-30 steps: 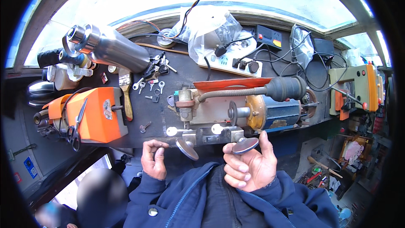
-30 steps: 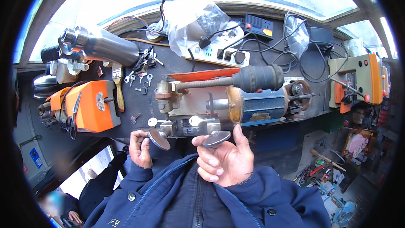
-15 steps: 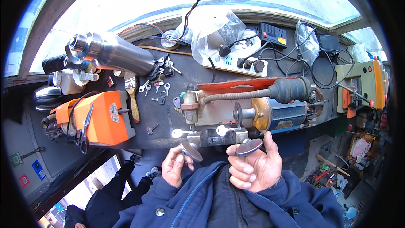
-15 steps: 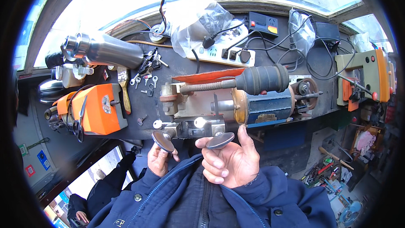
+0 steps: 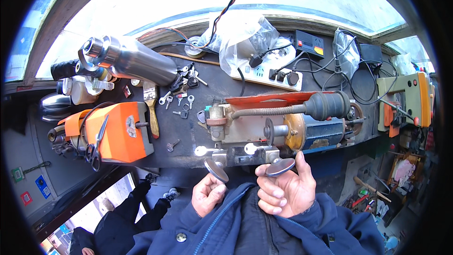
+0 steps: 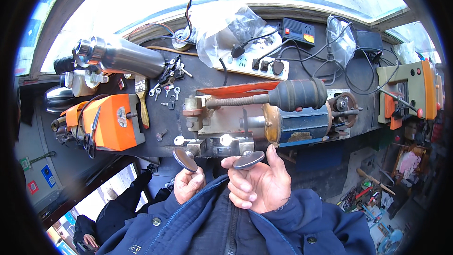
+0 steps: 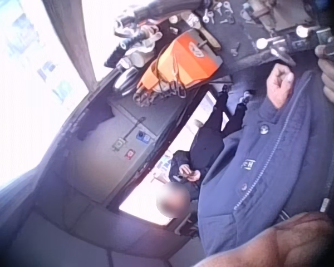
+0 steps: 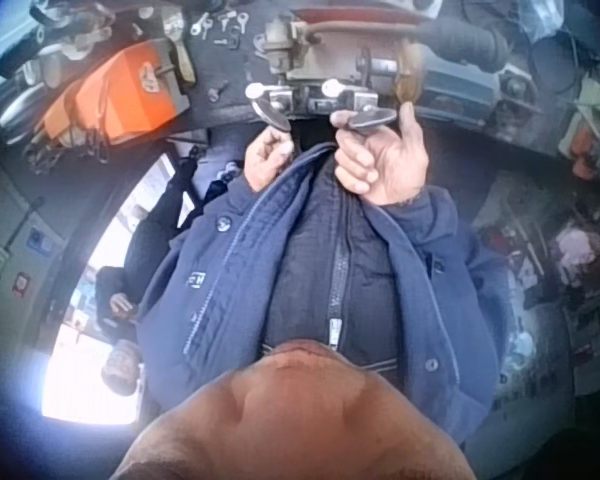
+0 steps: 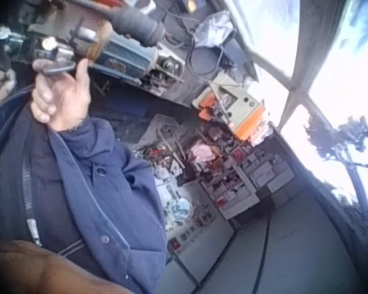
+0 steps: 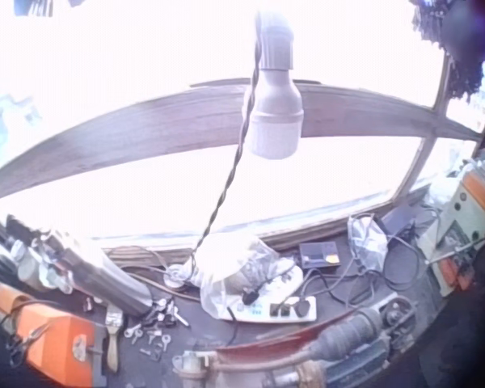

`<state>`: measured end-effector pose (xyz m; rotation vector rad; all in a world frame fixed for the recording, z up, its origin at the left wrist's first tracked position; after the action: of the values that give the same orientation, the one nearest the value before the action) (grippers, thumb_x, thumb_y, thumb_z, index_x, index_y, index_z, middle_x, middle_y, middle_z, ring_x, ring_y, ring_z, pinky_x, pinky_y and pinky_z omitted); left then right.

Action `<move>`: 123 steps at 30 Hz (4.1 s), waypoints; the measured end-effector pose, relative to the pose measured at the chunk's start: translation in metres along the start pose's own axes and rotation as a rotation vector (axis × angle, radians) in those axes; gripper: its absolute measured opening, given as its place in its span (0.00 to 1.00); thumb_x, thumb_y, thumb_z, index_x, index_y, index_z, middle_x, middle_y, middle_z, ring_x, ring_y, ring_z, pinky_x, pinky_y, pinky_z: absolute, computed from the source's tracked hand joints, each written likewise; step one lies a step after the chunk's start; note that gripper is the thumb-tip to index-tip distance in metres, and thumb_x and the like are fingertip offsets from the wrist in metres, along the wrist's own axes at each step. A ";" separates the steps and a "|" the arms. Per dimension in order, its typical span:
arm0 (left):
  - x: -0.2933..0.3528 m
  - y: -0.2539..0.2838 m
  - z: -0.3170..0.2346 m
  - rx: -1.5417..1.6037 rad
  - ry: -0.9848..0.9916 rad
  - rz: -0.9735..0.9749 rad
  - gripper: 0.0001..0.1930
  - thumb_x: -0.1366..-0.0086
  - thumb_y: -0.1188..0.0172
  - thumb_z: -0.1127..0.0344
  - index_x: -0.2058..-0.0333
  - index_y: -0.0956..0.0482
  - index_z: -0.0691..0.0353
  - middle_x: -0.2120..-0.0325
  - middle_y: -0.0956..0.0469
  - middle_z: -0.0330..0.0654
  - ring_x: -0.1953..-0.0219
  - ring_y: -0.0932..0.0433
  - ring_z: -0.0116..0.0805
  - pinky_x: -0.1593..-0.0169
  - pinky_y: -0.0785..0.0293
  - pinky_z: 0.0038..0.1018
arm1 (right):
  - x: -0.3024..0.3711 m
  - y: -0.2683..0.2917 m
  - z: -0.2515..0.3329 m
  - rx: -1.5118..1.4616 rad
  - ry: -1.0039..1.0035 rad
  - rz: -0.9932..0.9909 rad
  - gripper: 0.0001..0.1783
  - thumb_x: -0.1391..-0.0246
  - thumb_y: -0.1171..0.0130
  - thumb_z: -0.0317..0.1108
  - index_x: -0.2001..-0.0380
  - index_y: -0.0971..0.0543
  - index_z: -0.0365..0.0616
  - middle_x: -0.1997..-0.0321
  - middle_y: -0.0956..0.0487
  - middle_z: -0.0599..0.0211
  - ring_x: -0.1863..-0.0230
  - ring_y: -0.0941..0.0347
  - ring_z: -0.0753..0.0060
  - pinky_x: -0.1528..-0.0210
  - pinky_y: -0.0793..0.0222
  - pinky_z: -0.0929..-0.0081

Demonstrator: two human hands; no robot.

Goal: The person secures a key blank in a key-cutting machine vise, aligns it against a guide, and runs the cutting wheel along the key profile. They repeat this process for several keys, removing and replacing each key blank between cuts.

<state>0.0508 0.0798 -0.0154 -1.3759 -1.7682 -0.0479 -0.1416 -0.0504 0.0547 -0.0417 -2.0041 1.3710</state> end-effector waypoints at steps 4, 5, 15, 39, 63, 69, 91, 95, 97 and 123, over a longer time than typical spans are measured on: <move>0.003 -0.009 -0.008 -0.035 0.042 0.025 0.10 0.32 0.39 0.72 0.55 0.27 0.66 0.68 0.24 0.32 0.69 0.29 0.16 0.62 0.32 0.16 | 0.000 -0.001 0.000 0.002 0.000 -0.016 0.53 0.38 0.70 0.75 0.43 0.30 0.27 0.78 0.35 0.71 0.81 0.42 0.79 0.77 0.38 0.77; 0.002 -0.011 -0.009 -0.035 0.065 0.034 0.09 0.32 0.39 0.72 0.55 0.27 0.66 0.67 0.24 0.32 0.68 0.29 0.16 0.62 0.32 0.16 | 0.000 -0.001 0.000 -0.001 0.003 -0.007 0.53 0.38 0.71 0.75 0.43 0.30 0.27 0.78 0.35 0.71 0.81 0.42 0.79 0.77 0.38 0.77; -0.003 -0.023 -0.012 -0.159 0.061 0.078 0.15 0.26 0.47 0.60 0.53 0.22 0.66 0.61 0.23 0.35 0.62 0.29 0.19 0.56 0.33 0.19 | -0.001 0.003 0.002 0.024 -0.025 0.008 0.53 0.37 0.72 0.74 0.43 0.30 0.28 0.77 0.34 0.71 0.81 0.40 0.80 0.76 0.36 0.77; -0.015 -0.047 -0.015 -0.086 -0.102 0.096 0.20 0.27 0.49 0.68 0.40 0.32 0.71 0.77 0.37 0.27 0.74 0.41 0.15 0.67 0.46 0.17 | -0.003 -0.001 0.006 0.033 -0.071 0.031 0.51 0.36 0.70 0.73 0.44 0.29 0.29 0.79 0.36 0.71 0.81 0.41 0.79 0.77 0.38 0.77; -0.026 -0.060 -0.023 0.057 0.020 0.108 0.30 0.26 0.48 0.63 0.31 0.46 0.63 0.47 0.23 0.55 0.49 0.21 0.33 0.49 0.29 0.21 | -0.004 -0.001 0.003 0.029 -0.043 0.028 0.47 0.35 0.71 0.71 0.43 0.28 0.33 0.78 0.36 0.70 0.81 0.41 0.79 0.78 0.38 0.78; -0.031 -0.068 -0.032 0.048 0.038 0.071 0.32 0.28 0.46 0.60 0.31 0.45 0.63 0.54 0.20 0.47 0.61 0.24 0.23 0.59 0.33 0.15 | -0.005 -0.003 0.003 0.032 -0.048 0.021 0.47 0.35 0.70 0.70 0.42 0.30 0.32 0.77 0.36 0.71 0.81 0.41 0.80 0.78 0.38 0.78; -0.050 -0.089 -0.042 0.120 -0.005 0.074 0.25 0.25 0.52 0.60 0.34 0.42 0.58 0.74 0.34 0.28 0.79 0.45 0.13 0.75 0.52 0.13 | -0.010 -0.010 0.002 0.067 -0.048 -0.024 0.43 0.35 0.66 0.69 0.49 0.28 0.33 0.77 0.35 0.73 0.82 0.41 0.80 0.78 0.37 0.77; -0.057 -0.092 -0.039 0.110 -0.041 0.032 0.21 0.24 0.52 0.59 0.38 0.38 0.59 0.76 0.35 0.28 0.79 0.44 0.13 0.75 0.50 0.13 | -0.011 -0.015 0.001 0.094 -0.045 -0.043 0.44 0.36 0.67 0.70 0.51 0.28 0.33 0.77 0.34 0.72 0.82 0.41 0.80 0.78 0.38 0.77; -0.060 -0.093 -0.035 0.079 -0.068 0.021 0.19 0.23 0.52 0.58 0.40 0.37 0.60 0.77 0.35 0.29 0.77 0.42 0.14 0.74 0.47 0.14 | -0.009 -0.018 0.002 0.194 -0.044 -0.157 0.46 0.39 0.69 0.73 0.56 0.27 0.35 0.79 0.37 0.73 0.84 0.46 0.81 0.79 0.41 0.78; -0.069 -0.086 -0.013 0.033 -0.175 -0.038 0.10 0.24 0.53 0.60 0.54 0.32 0.60 0.79 0.33 0.33 0.77 0.35 0.20 0.72 0.37 0.22 | -0.021 -0.056 0.021 0.837 -0.224 -0.589 0.26 0.36 0.49 0.44 0.88 0.35 0.48 0.92 0.42 0.74 0.93 0.50 0.80 0.88 0.51 0.77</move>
<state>-0.0101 -0.0136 -0.0124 -1.3572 -1.9312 0.0826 -0.1178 -0.0998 0.0859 1.0227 -1.2807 1.7170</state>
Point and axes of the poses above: each hand's wrist, its own x-axis away from the middle knuckle, its own y-axis out of the back of the hand, z = x × y, the point moved 1 cm from there along -x, towards the middle knuckle
